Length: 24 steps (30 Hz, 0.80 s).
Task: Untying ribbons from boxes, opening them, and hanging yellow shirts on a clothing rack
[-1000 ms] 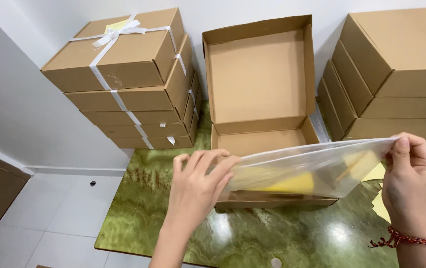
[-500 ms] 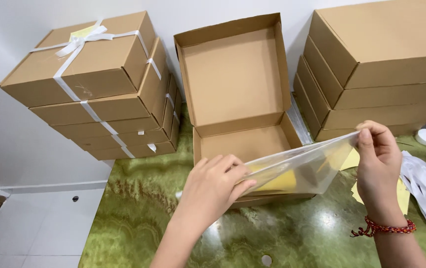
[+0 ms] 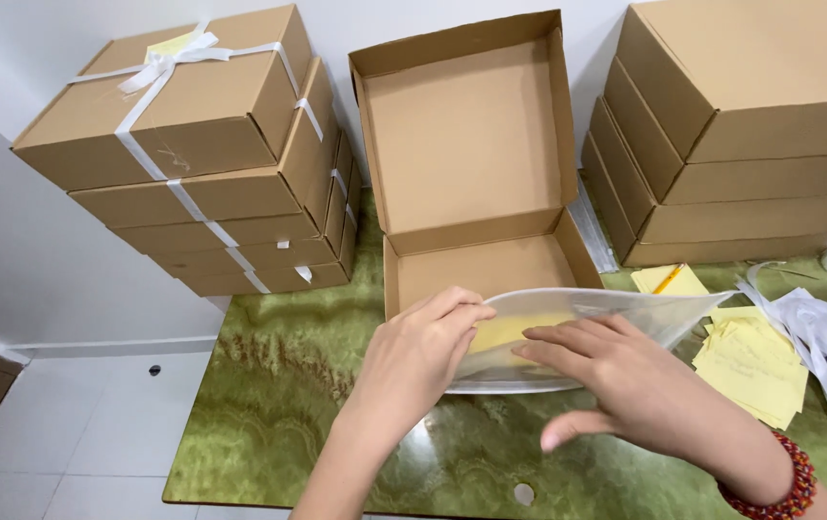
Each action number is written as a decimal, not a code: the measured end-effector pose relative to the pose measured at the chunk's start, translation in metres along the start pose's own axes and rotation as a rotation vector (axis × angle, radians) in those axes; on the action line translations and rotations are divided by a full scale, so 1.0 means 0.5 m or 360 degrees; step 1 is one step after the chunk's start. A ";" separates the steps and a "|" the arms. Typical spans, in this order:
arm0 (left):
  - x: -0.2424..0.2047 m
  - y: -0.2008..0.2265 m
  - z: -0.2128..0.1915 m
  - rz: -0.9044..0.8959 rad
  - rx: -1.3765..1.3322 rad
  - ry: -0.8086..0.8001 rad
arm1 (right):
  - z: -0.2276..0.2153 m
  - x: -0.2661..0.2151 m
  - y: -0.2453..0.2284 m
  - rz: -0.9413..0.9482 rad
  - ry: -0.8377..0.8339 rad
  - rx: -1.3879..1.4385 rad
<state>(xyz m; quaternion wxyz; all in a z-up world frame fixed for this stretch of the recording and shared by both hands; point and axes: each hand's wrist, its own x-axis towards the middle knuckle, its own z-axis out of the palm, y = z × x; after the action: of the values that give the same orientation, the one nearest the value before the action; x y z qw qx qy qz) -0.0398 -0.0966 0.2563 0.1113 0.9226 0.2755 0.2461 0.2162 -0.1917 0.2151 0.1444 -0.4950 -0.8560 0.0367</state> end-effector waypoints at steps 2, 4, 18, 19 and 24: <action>-0.006 0.005 -0.001 0.0001 -0.0044 0.0001 | 0.038 -0.008 0.010 -0.0076 0.0020 -0.0144; -0.010 0.010 -0.001 0.0007 -0.0092 0.0001 | 0.051 -0.009 0.009 -0.0147 0.0039 -0.0290; -0.038 0.076 -0.007 0.0275 -0.0504 -0.0115 | 0.183 0.149 0.042 0.0682 -0.1561 0.0220; -0.041 0.077 -0.006 0.0280 -0.0506 -0.0115 | 0.223 0.152 0.085 0.0688 -0.1559 0.0220; -0.052 0.042 -0.020 0.0138 -0.1016 0.0123 | 0.493 0.157 0.169 0.0977 -0.0890 -0.0061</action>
<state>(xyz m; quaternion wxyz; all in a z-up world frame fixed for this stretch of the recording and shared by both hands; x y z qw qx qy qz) -0.0541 -0.1277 0.2618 0.3740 0.8419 0.1489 0.3593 0.1802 -0.0615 -0.0213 -0.1204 -0.7007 -0.6756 0.1952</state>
